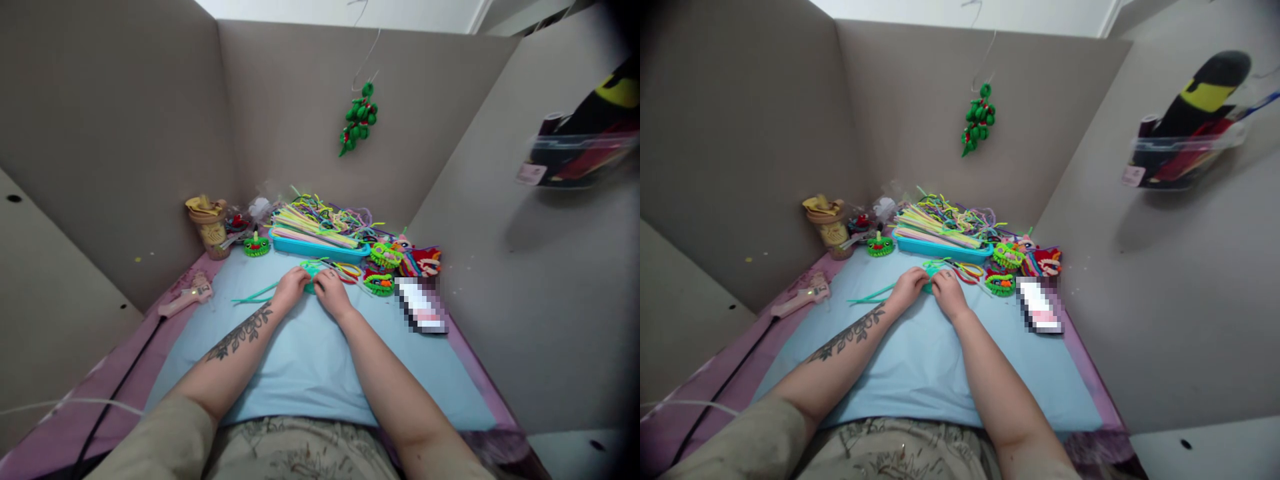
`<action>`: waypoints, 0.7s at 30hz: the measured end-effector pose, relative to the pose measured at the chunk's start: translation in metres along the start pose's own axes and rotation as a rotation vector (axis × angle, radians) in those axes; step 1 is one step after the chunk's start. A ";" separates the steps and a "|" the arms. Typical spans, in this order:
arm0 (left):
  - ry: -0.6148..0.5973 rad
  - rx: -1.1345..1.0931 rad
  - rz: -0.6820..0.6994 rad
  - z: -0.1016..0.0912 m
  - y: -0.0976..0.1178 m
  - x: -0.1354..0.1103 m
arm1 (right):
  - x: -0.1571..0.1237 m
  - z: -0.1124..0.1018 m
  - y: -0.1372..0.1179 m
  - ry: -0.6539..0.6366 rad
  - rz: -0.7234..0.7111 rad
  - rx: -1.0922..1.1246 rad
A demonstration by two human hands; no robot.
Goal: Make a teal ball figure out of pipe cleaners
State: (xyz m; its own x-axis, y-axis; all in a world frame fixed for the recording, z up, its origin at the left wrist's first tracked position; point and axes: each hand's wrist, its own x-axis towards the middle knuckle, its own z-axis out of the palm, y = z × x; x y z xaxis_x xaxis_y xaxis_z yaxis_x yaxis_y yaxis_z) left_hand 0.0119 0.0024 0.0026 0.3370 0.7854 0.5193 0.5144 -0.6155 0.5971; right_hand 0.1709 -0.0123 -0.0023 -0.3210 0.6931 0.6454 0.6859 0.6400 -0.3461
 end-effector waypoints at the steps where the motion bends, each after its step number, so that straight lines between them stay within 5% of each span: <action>1: 0.000 -0.003 0.003 0.000 0.000 0.000 | 0.000 0.000 0.000 -0.004 -0.009 -0.007; 12: 0.045 -0.010 -0.029 0.002 -0.004 0.001 | 0.004 -0.003 -0.003 -0.078 -0.052 -0.083; 21: 0.071 -0.053 -0.041 0.003 -0.005 0.002 | 0.001 -0.001 0.000 0.055 0.098 0.089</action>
State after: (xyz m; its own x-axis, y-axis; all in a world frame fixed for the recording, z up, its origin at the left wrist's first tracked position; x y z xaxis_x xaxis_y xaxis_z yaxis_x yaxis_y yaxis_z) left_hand 0.0127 0.0071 -0.0013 0.2589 0.8043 0.5349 0.4831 -0.5873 0.6494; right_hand 0.1713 -0.0120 -0.0014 -0.2177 0.7362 0.6408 0.6511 0.5987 -0.4666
